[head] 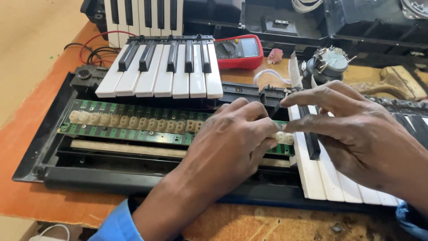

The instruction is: Repairing an electronic keyboard by aligning the internal rubber contact strip and reinstalling the plastic keys.

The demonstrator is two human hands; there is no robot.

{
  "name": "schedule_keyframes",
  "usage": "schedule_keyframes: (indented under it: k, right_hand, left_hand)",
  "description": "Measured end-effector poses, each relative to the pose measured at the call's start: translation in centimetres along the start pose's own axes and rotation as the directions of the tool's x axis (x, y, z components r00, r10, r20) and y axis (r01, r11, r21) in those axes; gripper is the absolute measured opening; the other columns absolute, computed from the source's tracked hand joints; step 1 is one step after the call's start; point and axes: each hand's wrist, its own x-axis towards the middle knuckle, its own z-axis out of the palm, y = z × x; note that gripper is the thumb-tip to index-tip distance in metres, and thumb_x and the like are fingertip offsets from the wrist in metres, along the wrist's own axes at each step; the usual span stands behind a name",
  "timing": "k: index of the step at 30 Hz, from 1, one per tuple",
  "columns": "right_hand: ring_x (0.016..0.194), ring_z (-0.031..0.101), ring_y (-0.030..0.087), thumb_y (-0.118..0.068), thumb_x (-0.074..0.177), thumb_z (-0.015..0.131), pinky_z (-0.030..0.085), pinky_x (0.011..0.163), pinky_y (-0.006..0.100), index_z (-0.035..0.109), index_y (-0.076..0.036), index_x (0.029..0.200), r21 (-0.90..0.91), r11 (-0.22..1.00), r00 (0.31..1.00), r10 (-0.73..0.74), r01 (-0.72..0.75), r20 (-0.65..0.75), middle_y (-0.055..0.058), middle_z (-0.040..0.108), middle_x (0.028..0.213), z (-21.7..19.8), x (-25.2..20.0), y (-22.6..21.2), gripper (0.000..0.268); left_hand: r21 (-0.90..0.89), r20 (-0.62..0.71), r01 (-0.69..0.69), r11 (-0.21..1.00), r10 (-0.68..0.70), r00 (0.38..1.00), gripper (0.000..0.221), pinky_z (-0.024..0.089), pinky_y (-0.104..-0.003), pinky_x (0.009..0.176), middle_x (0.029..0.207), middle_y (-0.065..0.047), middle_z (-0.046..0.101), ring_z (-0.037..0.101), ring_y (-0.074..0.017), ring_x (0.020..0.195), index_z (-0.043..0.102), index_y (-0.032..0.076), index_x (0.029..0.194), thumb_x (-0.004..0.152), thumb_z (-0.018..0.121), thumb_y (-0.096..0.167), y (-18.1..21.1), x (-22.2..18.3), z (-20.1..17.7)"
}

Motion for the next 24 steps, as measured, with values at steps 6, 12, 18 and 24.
schedule_keyframes:
  k: [6,12,18,24]
  right_hand:
    - [0.112,0.059,0.035,0.009,0.053,0.047,0.054,0.080,0.056,0.075,-0.021,0.112,0.072,0.994,0.994,0.076,-0.082,0.078,0.003,0.064,0.140,0.9,-0.2,0.6,0.072]
    - [0.114,0.061,0.032,0.011,0.066,0.045,0.048,0.084,0.052,0.075,-0.020,0.113,0.086,0.994,0.994,0.059,-0.068,0.094,0.006,0.062,0.140,1.0,-0.1,1.0,0.064]
    - [0.117,0.062,0.029,-0.002,0.090,0.047,0.047,0.092,0.050,0.075,-0.019,0.116,0.130,0.990,0.998,0.053,-0.057,0.040,0.009,0.063,0.136,0.8,0.2,0.4,0.041]
    - [0.113,0.066,0.023,-0.033,0.090,0.066,0.053,0.089,0.047,0.082,-0.025,0.106,0.146,0.970,0.981,0.196,-0.194,0.001,0.002,0.071,0.122,0.1,0.5,-0.9,0.024]
  left_hand:
    - [0.005,0.004,-0.012,1.000,0.012,1.000,0.018,0.047,-0.047,0.081,0.093,-0.011,0.062,0.057,-0.0324,0.091,0.068,0.004,0.096,0.097,0.063,0.021,0.0,0.0,0.3]
    - [0.030,-0.016,-0.004,1.000,0.005,1.000,0.014,0.046,-0.047,0.078,0.091,-0.010,0.060,0.055,-0.0311,0.090,0.066,0.006,0.094,0.095,0.068,0.020,0.3,-0.1,-0.1]
    - [0.053,-0.011,0.100,0.994,-0.099,0.995,0.021,0.047,-0.045,0.071,0.083,-0.004,0.061,0.056,-0.0271,0.083,0.068,0.010,0.082,0.095,0.072,0.025,0.4,0.1,-0.3]
    - [0.040,0.000,0.074,0.996,-0.074,0.997,0.018,0.048,-0.044,0.077,0.086,-0.006,0.061,0.055,-0.0277,0.086,0.068,0.008,0.089,0.093,0.072,0.025,0.6,-0.1,-0.6]
